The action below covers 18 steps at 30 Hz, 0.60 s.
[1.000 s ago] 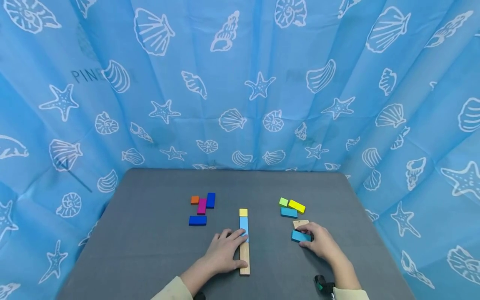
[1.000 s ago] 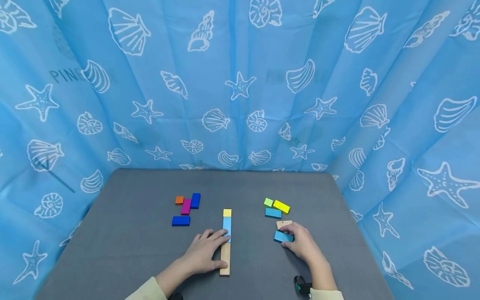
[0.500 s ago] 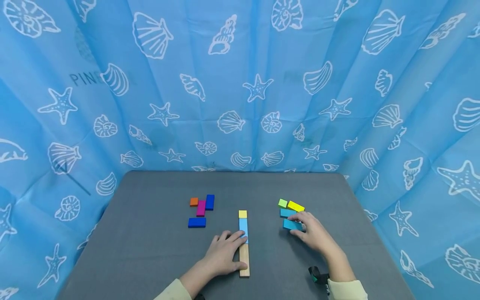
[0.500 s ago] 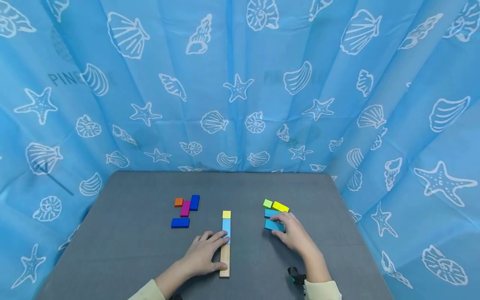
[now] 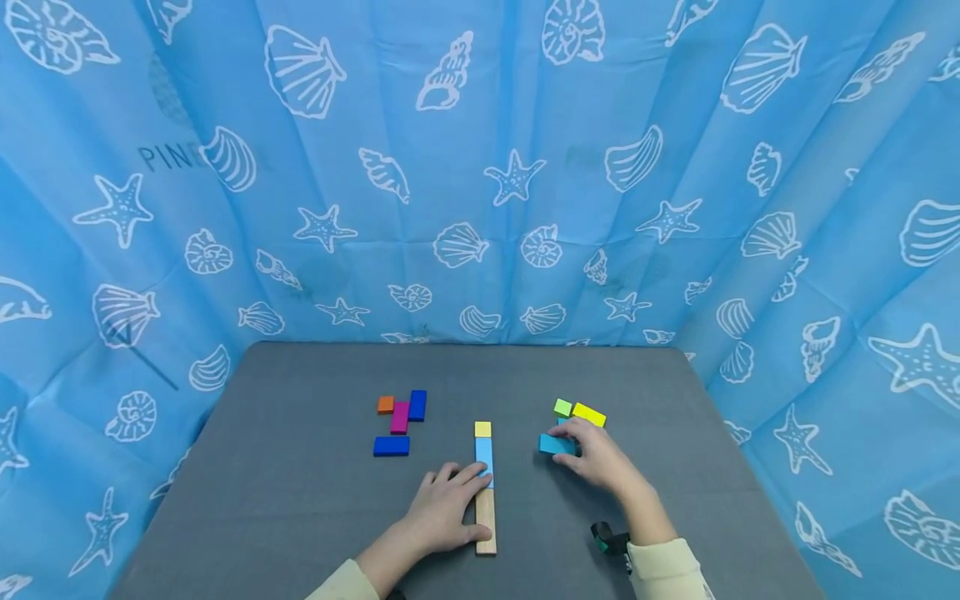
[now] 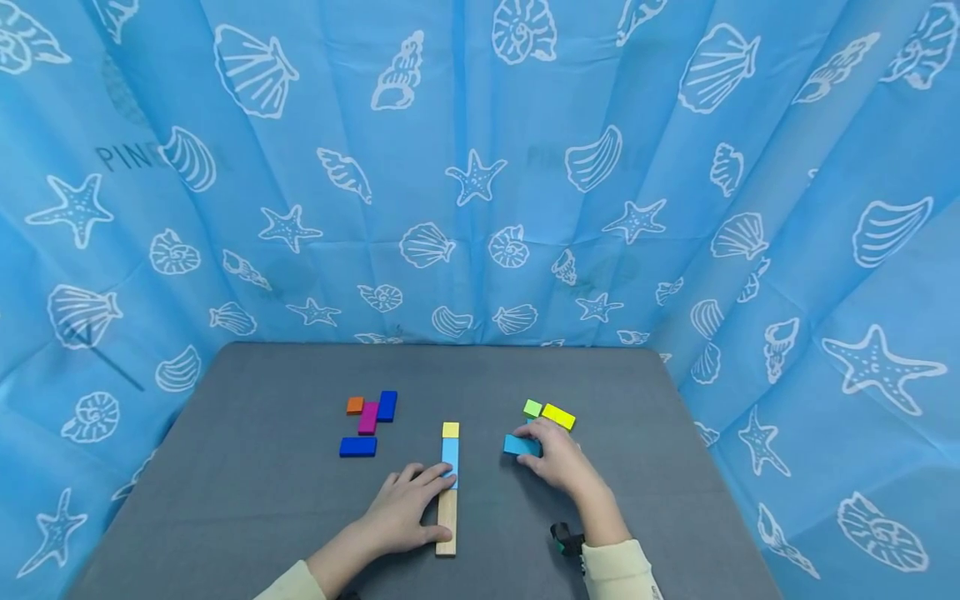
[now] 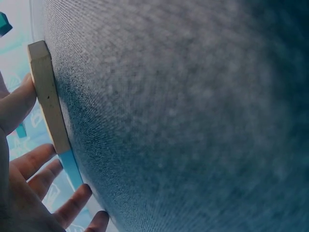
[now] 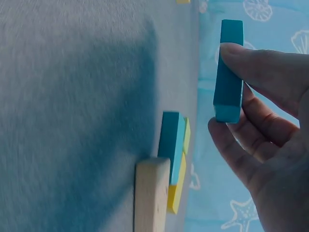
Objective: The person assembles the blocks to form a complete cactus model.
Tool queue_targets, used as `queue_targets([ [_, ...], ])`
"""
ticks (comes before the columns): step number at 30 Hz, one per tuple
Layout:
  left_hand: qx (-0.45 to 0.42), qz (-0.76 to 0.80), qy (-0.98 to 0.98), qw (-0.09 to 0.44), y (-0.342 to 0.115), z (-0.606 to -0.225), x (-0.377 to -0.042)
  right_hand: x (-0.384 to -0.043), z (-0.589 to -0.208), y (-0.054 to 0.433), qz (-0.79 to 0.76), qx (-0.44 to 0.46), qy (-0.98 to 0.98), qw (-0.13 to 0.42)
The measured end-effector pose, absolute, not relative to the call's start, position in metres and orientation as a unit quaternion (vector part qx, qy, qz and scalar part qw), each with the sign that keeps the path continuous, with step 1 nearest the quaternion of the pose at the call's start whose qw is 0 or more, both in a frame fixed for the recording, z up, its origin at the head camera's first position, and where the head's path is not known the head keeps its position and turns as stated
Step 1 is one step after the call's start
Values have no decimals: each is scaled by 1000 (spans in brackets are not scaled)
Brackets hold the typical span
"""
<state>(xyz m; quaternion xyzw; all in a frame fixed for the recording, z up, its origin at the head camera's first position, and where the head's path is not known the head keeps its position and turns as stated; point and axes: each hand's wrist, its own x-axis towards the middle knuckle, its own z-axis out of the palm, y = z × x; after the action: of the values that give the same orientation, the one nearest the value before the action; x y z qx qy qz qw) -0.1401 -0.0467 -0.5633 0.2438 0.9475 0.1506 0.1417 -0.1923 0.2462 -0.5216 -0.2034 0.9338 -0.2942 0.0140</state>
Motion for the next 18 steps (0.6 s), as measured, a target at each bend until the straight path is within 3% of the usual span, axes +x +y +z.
queue_targets([
  [18,236,150,947,157,-44,-562,-141,-205,-544,209,-289,-203,934,51],
])
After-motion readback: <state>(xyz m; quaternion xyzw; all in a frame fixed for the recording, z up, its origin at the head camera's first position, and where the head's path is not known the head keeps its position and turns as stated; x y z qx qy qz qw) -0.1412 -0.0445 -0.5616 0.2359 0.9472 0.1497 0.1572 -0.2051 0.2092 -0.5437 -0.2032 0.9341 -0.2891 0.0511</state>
